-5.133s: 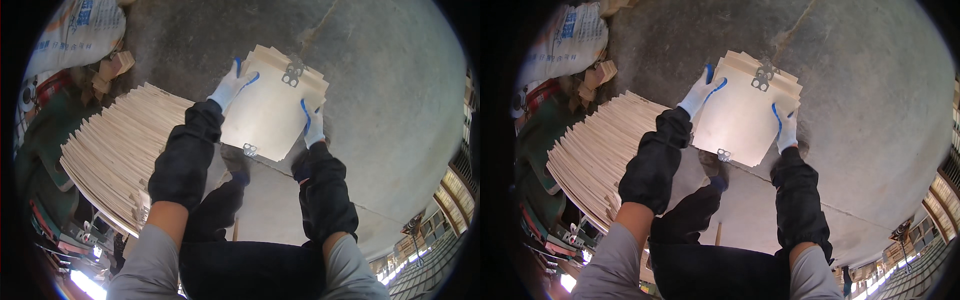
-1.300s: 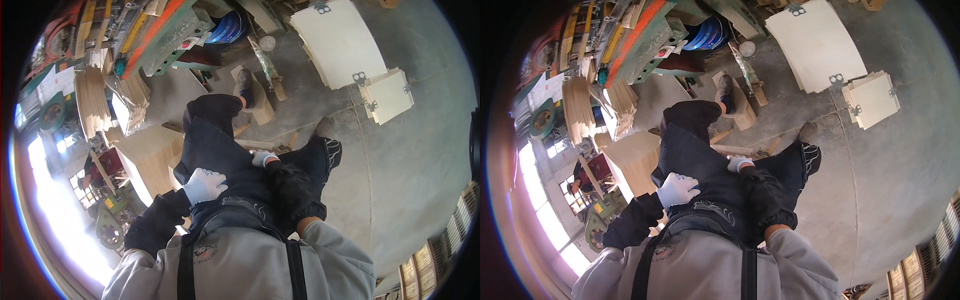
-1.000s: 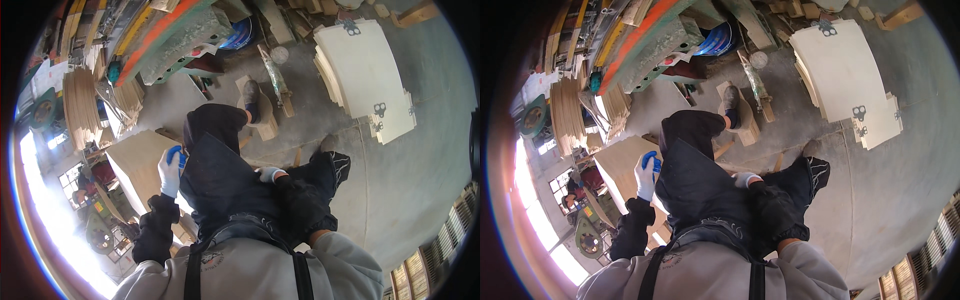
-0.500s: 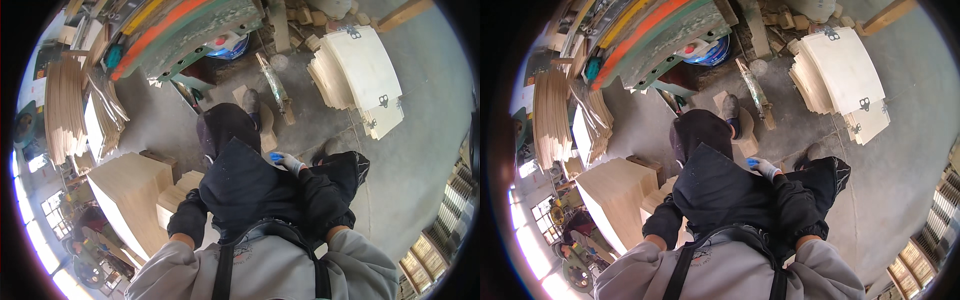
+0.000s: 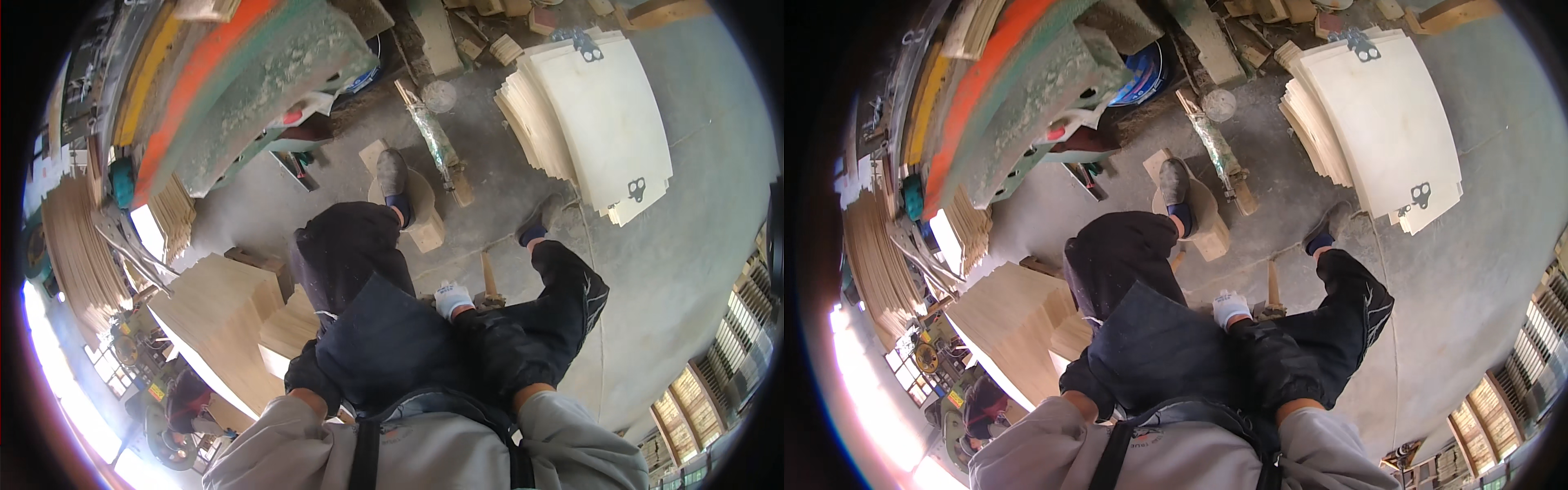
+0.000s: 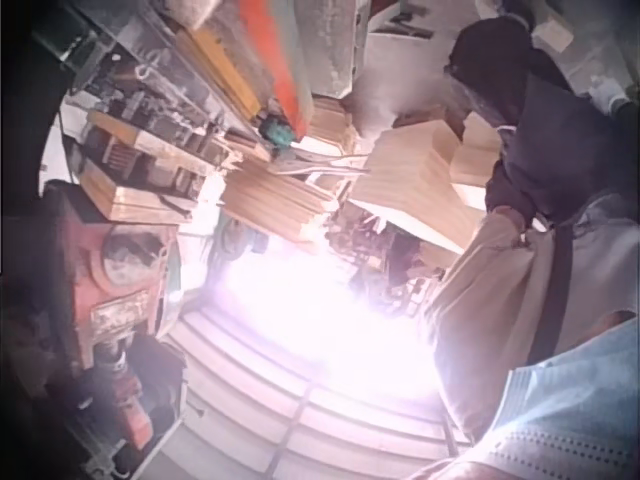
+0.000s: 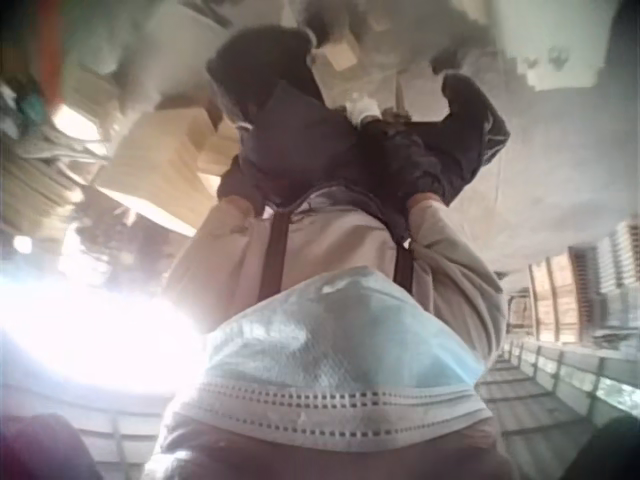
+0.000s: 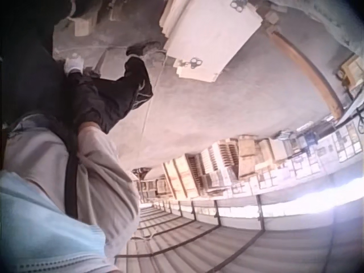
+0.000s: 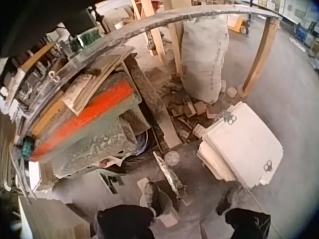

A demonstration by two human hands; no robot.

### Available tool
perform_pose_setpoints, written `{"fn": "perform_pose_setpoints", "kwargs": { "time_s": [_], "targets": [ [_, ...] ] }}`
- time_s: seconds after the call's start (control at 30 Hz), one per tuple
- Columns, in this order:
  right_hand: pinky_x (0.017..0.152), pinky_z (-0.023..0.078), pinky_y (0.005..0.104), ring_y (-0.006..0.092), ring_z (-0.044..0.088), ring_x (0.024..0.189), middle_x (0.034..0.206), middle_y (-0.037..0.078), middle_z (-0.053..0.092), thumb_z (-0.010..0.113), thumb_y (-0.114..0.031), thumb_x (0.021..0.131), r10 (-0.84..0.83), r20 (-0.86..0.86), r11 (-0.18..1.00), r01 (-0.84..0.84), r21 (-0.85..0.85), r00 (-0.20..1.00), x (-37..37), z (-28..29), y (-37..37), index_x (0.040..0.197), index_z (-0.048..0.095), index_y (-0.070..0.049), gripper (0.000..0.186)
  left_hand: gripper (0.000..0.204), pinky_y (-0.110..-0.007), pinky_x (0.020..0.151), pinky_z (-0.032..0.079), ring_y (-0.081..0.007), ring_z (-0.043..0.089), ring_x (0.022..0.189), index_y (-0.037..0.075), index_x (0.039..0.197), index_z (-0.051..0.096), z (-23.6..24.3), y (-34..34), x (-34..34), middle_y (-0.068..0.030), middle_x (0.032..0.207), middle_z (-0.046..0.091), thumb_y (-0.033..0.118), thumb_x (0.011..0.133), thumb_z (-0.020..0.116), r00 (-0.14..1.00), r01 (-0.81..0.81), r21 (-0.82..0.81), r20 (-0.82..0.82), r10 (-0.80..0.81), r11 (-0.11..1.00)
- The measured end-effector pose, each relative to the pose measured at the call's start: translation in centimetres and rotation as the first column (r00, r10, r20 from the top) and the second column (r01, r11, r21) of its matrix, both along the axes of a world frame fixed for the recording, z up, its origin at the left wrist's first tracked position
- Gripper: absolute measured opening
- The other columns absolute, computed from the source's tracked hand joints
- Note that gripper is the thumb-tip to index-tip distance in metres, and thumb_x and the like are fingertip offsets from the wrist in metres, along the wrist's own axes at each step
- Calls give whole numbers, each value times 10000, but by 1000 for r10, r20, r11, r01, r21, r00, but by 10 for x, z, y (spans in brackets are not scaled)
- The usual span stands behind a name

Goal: Feeding wooden panels into a press machine to attach hinges and then stacking them.

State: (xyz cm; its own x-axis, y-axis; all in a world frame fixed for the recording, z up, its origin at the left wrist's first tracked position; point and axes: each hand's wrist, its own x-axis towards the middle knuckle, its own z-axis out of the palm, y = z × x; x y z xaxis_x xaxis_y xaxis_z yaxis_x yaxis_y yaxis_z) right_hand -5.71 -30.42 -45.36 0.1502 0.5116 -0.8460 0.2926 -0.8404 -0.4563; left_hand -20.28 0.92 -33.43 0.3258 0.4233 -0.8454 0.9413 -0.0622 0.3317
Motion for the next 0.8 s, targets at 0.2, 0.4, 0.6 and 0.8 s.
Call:
{"fn": "perform_pose_setpoints", "kwargs": {
  "time_s": [0.2, 0.4, 0.6, 0.8],
  "targets": [
    [973, 534, 499, 352, 637, 1222, 1302, 134, 677, 602, -292, 959, -126, 34, 991, 127, -32, 991, 4, -3, -10, 1167, 758, -121, 311, 466, -468, 863, 564, -407, 704, 984, 67, 1261, 639, -1, 4, 5, -215, 1095, 723, 352, 905, 737, 1000, 29, 3, 4, -29, 1000],
    [977, 542, 496, 351, 668, 1197, 1265, 169, 710, 530, -369, 982, -79, 15, 996, 80, -41, 997, 31, -20, -22, 1149, 766, -118, 382, 478, -474, 865, 563, -412, 701, 991, 72, 1269, 635, -68, 3, 50, -218, 1099, 721, 362, 902, 736, 962, 187, 0, 200, -183, 982],
    [1009, 519, 462, 379, 654, 1184, 1212, 191, 716, 536, -442, 989, -346, 214, 920, 286, 267, 914, 61, 68, 18, 1268, 702, -107, 466, 491, -481, 867, 563, -418, 699, 999, 77, 1277, 632, -55, 56, 44, -221, 1103, 719, 372, 899, 736, 716, 357, 561, 349, -605, 747],
    [963, 545, 447, 355, 698, 1106, 1167, 173, 739, 685, -350, 931, -591, 232, 750, 420, 511, 772, 67, 90, -52, 1270, 692, -88, 429, 181, -423, 724, 578, -368, 728, 830, 49, 1061, 737, 228, 39, 147, -192, 913, 731, 130, 900, 713, 494, -345, 831, 557, -668, 437]
  ]
}}
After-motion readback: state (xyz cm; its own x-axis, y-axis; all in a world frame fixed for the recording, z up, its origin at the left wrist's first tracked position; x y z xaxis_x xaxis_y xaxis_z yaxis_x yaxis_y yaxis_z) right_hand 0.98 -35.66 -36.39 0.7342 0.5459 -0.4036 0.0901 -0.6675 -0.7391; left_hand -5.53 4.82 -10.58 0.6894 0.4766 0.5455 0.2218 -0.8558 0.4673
